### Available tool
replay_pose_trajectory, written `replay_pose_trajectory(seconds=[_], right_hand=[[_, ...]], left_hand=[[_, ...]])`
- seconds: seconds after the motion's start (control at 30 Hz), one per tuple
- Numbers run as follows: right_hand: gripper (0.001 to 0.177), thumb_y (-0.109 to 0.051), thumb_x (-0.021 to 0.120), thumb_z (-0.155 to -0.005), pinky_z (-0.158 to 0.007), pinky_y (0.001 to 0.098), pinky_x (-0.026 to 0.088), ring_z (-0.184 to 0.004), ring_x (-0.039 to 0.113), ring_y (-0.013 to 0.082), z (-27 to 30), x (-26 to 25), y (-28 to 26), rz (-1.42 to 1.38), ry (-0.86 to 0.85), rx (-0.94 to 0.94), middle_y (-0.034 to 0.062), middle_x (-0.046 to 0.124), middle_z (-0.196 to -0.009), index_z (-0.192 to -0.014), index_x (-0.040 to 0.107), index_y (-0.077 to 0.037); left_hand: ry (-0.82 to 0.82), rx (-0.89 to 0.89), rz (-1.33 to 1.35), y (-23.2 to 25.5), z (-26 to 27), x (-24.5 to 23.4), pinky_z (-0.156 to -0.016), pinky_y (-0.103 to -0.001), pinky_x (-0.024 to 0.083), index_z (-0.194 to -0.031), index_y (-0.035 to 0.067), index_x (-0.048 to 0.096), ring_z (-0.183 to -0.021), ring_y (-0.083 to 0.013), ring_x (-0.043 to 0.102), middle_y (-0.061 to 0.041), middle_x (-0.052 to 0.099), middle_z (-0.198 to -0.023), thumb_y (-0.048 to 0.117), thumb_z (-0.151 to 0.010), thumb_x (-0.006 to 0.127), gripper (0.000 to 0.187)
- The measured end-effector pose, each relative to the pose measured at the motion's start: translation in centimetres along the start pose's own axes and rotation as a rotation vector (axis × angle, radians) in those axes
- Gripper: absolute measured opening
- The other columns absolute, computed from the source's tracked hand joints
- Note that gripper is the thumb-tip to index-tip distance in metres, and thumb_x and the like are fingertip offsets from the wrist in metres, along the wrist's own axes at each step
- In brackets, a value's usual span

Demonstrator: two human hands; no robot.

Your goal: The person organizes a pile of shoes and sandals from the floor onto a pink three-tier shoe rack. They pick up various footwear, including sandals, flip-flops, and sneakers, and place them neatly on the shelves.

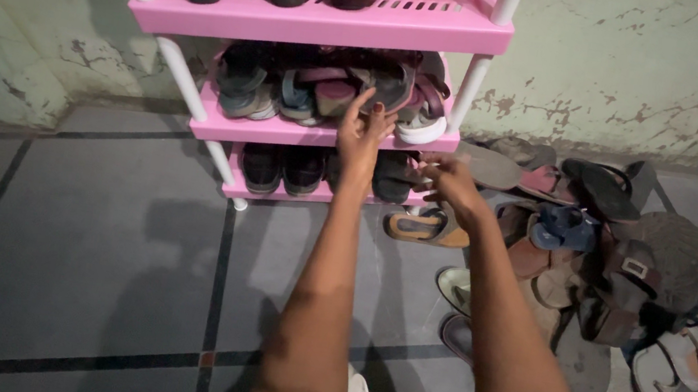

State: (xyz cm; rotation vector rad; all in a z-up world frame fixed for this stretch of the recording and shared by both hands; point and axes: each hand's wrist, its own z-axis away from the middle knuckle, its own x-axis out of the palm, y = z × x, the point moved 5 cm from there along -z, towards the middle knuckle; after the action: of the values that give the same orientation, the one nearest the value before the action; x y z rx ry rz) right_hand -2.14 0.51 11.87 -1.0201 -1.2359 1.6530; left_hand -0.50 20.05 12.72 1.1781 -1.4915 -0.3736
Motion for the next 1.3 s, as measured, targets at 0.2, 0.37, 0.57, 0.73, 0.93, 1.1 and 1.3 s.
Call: replay_pose_trajectory(seconds=[0.2, 0.37, 0.57, 0.73, 0.93, 1.1, 1.3], right_hand=[[0.034, -0.017, 0.060, -0.097, -0.064, 0.0312, 0.056, -0.088, 0.073, 0.0183, -0.3, -0.9, 2.0, 0.015, 0.008, 0.023, 0.0099, 0.072, -0.107, -0.129, 0.061, -0.005], [0.034, -0.015, 0.060, -0.096, -0.063, 0.0318, 0.056, -0.085, 0.072, 0.0188, -0.9, -1.2, 3.3, -0.024, 0.006, 0.036, 0.0077, 0.074, -0.105, -0.128, 0.061, -0.005], [0.032, -0.017, 0.056, -0.100, -0.061, 0.0286, 0.052, -0.079, 0.067, 0.0151, -1.5, -2.2, 3.9, -0.026, 0.019, -0.031, 0.0087, 0.075, -0.104, -0.129, 0.062, -0.005], [0.034, -0.016, 0.057, -0.099, -0.061, 0.0294, 0.052, -0.078, 0.067, 0.0158, -1.6, -3.1, 4.1, -0.051, 0.075, -0.024, 0.0094, 0.075, -0.104, -0.130, 0.061, -0.005], [0.032, -0.016, 0.059, -0.098, -0.059, 0.0302, 0.053, -0.077, 0.068, 0.0164, -1.3, -2.8, 3.6, -0.084, 0.091, -0.060, 0.0098, 0.074, -0.101, -0.127, 0.063, -0.003], [0.034, -0.014, 0.060, -0.097, -0.058, 0.0322, 0.054, -0.077, 0.069, 0.0183, -0.8, -1.6, 3.2, -0.085, 0.080, -0.103, 0.0118, 0.073, -0.100, -0.127, 0.062, 0.000], [0.056, -0.011, 0.064, -0.089, -0.062, 0.0350, 0.062, -0.078, 0.070, 0.0215, -2.0, -2.7, 5.7, -0.115, 0.085, 0.003, 0.0118, 0.073, -0.102, -0.141, 0.047, -0.001]], left_hand=[[0.060, 0.039, -0.122, 1.4, 0.0, 1.2, -0.085, -0.039, 0.063, -0.147, 0.008, 0.044, -0.100, -0.0297, 0.075, -0.018, 0.063, -0.125, 0.042, -0.100, 0.063, 0.061], [0.131, 0.070, -0.039, 0.9, -0.5, 2.1, -0.085, -0.040, 0.064, -0.150, 0.010, 0.042, -0.099, -0.0318, 0.075, -0.020, 0.057, -0.124, 0.044, -0.103, 0.055, 0.059], [0.275, 0.099, -0.416, 1.8, 0.4, 2.8, -0.089, -0.032, 0.056, -0.137, 0.006, 0.054, -0.101, -0.0213, 0.066, -0.018, 0.068, -0.117, 0.025, -0.101, 0.073, 0.045], [0.062, 0.283, -0.101, 2.6, -1.2, 3.8, -0.091, -0.028, 0.053, -0.136, 0.004, 0.052, -0.107, -0.0161, 0.065, -0.012, 0.067, -0.121, 0.010, -0.098, 0.074, 0.045], [0.020, 0.168, -0.073, -0.6, -3.2, 3.3, -0.096, -0.030, 0.055, -0.138, 0.000, 0.045, -0.108, -0.0193, 0.069, -0.016, 0.066, -0.124, 0.008, -0.095, 0.076, 0.054], [0.015, 0.188, -0.190, -2.7, -4.5, 4.1, -0.100, -0.032, 0.054, -0.148, 0.001, 0.033, -0.111, -0.0215, 0.069, -0.018, 0.066, -0.126, 0.011, -0.094, 0.078, 0.071], [0.166, -0.076, -0.190, -2.7, -5.6, 1.8, -0.073, -0.029, 0.064, -0.150, 0.004, 0.027, -0.093, -0.0216, 0.073, -0.015, 0.065, -0.120, 0.013, -0.085, 0.081, 0.085]])
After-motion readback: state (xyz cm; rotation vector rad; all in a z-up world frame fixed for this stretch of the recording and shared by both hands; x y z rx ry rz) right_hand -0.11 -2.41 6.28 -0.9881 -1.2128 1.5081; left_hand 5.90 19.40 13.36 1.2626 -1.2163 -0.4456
